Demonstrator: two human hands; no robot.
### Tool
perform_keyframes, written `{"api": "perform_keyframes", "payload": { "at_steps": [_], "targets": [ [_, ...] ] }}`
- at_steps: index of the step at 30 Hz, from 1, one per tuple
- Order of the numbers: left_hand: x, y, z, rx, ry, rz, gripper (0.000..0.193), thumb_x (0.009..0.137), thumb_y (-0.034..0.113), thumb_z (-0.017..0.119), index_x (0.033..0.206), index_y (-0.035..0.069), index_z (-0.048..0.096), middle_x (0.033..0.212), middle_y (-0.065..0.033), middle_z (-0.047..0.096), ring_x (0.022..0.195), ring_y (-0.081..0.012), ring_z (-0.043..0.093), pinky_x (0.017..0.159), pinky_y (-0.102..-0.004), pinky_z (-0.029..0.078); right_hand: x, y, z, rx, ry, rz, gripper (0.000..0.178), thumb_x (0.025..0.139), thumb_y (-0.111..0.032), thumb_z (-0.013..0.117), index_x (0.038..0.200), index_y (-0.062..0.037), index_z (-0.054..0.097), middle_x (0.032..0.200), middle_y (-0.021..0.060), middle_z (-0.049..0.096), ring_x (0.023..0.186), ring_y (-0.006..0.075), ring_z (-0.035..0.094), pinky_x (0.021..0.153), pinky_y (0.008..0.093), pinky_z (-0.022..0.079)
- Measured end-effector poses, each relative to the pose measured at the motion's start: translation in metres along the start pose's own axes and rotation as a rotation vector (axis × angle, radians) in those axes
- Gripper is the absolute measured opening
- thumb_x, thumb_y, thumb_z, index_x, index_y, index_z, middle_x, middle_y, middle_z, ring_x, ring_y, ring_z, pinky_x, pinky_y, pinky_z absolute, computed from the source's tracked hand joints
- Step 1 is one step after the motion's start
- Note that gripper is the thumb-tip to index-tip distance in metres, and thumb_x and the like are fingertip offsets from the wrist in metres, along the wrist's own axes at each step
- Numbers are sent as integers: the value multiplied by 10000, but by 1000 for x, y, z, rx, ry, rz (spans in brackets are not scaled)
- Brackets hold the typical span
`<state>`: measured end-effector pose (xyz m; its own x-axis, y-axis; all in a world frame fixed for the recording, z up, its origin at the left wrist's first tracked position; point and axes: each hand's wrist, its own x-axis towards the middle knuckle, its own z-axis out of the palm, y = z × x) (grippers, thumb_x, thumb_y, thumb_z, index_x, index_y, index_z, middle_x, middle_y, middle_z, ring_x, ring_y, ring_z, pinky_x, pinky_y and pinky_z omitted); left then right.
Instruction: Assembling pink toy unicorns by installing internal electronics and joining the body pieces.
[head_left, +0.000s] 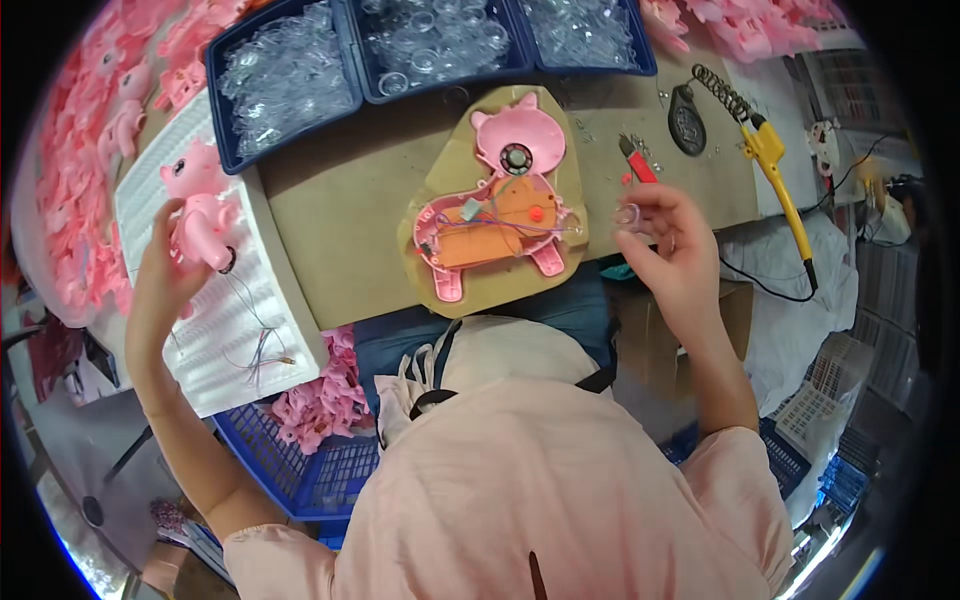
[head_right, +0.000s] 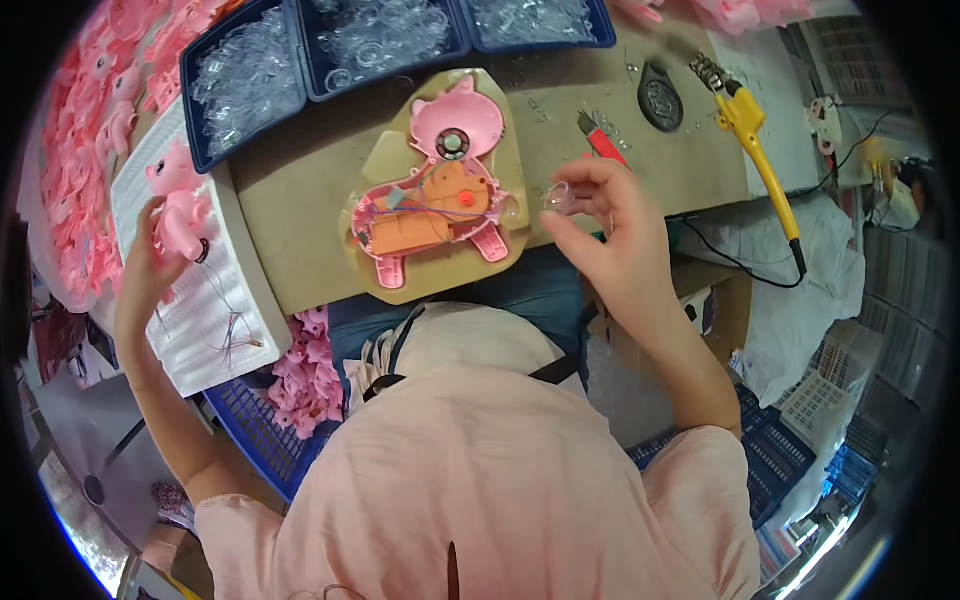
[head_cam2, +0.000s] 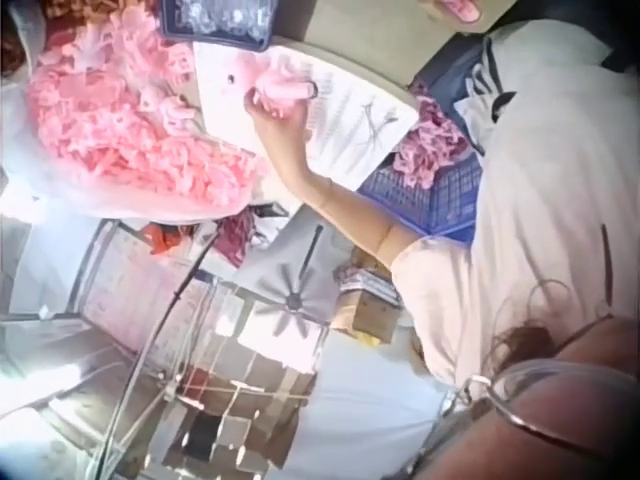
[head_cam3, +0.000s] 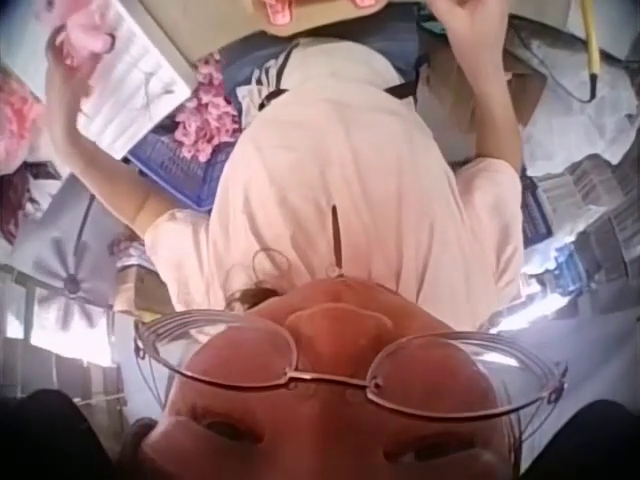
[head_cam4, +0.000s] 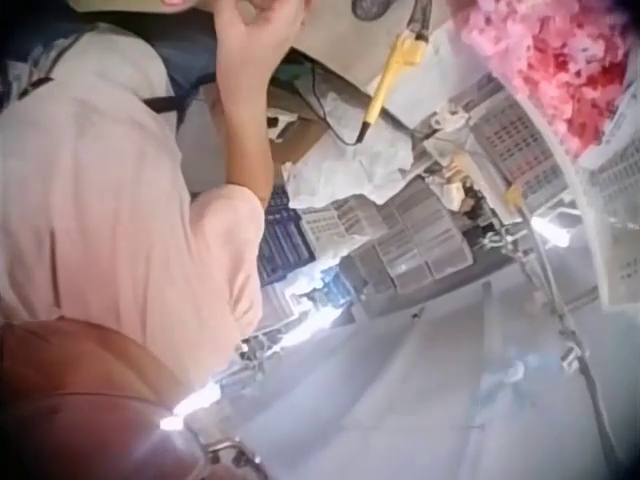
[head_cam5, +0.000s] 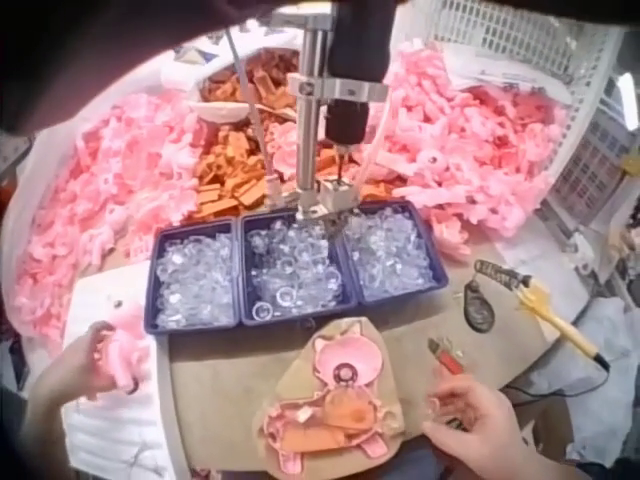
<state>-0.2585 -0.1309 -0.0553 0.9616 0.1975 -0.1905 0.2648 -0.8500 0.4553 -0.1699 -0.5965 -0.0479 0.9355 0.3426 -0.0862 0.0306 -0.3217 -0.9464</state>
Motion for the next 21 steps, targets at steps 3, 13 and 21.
{"api": "perform_keyframes", "payload": {
  "at_steps": [3,13,21],
  "targets": [
    [3,9,-4,-1,-45,-53,675,734,72,673,1332,89,360,1149,-142,575,992,-236,581,825,-313,451,-7,6,-2,144,-11,124,346,800,41,605,1133,28,513,1048,65,573,940,121,578,837,244,456],
    [-39,46,-12,-776,840,29,621,836,212,592,1342,-35,330,1293,-197,471,1137,-266,531,887,-308,491,-1,6,22,-605,-60,-227,332,722,-88,707,1023,11,608,888,104,545,804,232,548,683,318,436],
    [-49,93,32,-1908,329,112,742,837,264,558,1411,-25,186,1417,-231,302,1267,-331,400,1031,-427,390,8,-5,25,-825,-121,-298,351,703,-115,723,1024,-18,620,875,100,546,772,261,535,677,351,421]
  ]
}}
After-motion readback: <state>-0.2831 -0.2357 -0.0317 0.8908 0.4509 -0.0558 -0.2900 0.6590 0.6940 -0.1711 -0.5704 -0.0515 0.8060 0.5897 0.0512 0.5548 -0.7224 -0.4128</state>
